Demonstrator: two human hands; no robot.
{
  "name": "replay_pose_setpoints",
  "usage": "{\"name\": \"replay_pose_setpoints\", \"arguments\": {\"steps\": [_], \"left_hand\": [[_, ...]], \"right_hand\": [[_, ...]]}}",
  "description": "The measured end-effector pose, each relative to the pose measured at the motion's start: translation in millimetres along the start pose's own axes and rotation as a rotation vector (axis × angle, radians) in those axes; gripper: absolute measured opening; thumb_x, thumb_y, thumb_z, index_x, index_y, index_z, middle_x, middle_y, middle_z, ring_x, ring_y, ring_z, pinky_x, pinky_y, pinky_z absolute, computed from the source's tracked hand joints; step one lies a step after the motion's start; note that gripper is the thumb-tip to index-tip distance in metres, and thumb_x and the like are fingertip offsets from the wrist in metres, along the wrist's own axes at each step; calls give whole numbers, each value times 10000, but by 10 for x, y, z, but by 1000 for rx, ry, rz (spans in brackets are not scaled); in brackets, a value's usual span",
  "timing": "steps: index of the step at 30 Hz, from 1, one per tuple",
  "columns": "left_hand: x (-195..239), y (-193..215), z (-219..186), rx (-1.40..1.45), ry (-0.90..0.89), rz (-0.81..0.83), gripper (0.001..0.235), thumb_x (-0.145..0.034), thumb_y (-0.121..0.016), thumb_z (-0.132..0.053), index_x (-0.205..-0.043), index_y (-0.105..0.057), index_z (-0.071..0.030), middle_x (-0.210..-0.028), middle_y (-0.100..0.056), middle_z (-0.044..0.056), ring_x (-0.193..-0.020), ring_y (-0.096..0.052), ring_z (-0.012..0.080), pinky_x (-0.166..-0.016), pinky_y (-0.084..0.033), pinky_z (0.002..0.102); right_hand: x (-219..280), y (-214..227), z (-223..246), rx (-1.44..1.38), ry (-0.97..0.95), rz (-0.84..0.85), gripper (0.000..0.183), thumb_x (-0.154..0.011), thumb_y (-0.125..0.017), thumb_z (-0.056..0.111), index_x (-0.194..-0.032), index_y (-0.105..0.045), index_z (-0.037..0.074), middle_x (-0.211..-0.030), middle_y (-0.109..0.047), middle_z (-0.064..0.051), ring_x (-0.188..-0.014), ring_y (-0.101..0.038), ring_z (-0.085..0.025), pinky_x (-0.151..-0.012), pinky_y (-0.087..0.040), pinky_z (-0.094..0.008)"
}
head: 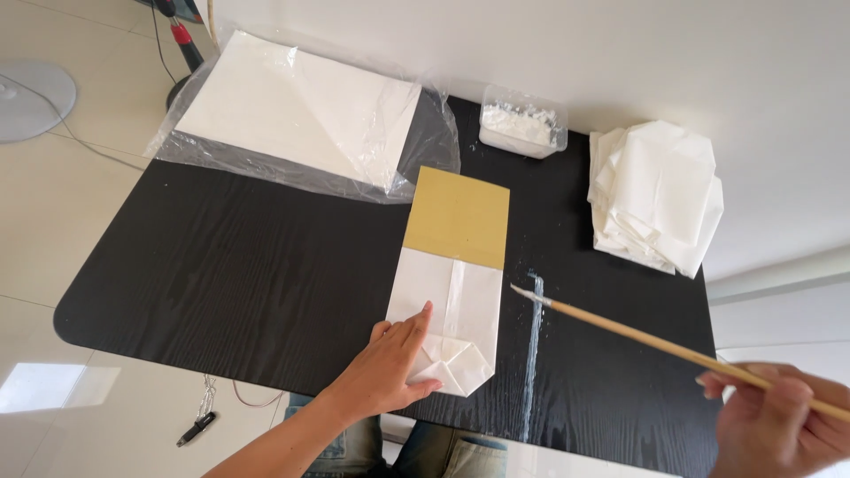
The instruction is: The person assembles a small paper box by placing white paper sheets onto a yellow cardboard template, applying white adhesive with a brush, and folding the flaps to form the box structure. The person handles the paper, template, and brush throughout the process.
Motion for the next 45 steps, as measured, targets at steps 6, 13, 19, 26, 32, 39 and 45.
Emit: {"name": "replay_pose_setpoints", "arguments": {"steps": [6,13,19,26,32,39,45], "left_hand": [[-272,-36,12,-209,-39,46,953,-927,-765,-462,-1601,-257,-19,-1270,-583,111,-1119,-540,284,-977,-370,446],[-548,65,-91,-218,-21,263,885,-912,-798,-412,-1576,-338,-50,-1202,-614,131,-1088,-530,308,-957,-358,452],[-303,-104,-312,-351,-352,225,136,-955,-617,83,-1002,-700,-15,-923,-634,142,-860,-570,283,-820,-436,436],[238,-825,-91,-565,-407,-180,646,-1127,-343,-491,-1463,-521,31,-1370,-491,221,-1229,-489,360,-989,-424,473],[404,-1020,1,-706,-375,-335,875,-1018,-389,-780,-1632,-287,-164,-1666,-331,163,-1501,-366,346,-1204,-283,467],[378,-1016,-40,-755,-435,-412,692,-1098,-336,-618,-1603,-374,-147,-1708,-294,87,-1561,-288,300,-1251,-234,483],[340,-1242,-100,-740,-441,-455,498,-1155,-318,-292,-1556,-437,-23,-1623,-435,158,-1503,-409,302,-1222,-324,465]], "right_hand": [[-638,-518,-647,-130,73,61,261,-1257,-476,-28,-1005,-541,-52,-723,-570,-180,-615,-657,-240,-489,-566,-297],[-1350,-1470,-851,-241,-177,-217,327,-1224,-510,225,-936,-537,74,-670,-582,-84,-536,-606,-180,-456,-502,-288],[-1623,-2077,-1300,-186,-577,-328,261,-1028,-628,330,-952,-600,82,-742,-743,-92,-591,-773,-161,-440,-633,-267],[-1460,-2293,-1541,-170,-884,-165,352,-1037,-618,391,-946,-628,51,-837,-750,-90,-721,-782,-168,-613,-674,-253],[-1158,-2241,-1789,22,-1041,377,513,-922,-754,442,-1122,-674,-24,-969,-747,-178,-731,-725,-212,-648,-608,-270],[-601,-2816,-957,629,-419,1025,699,-847,-693,573,-1379,-549,144,-1436,-530,-33,-1340,-524,-202,-1095,-418,-385],[-609,-3231,-1165,943,-305,1090,912,-755,-563,840,-1390,-534,187,-1411,-471,-126,-1389,-351,-341,-1137,-303,-468]]}}
Point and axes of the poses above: each hand's wrist, its own x-axis away from the middle knuckle, its own y-axis out of the back of the hand, z = x × y, the point moved 3 cm from there along -x, towards the middle knuckle
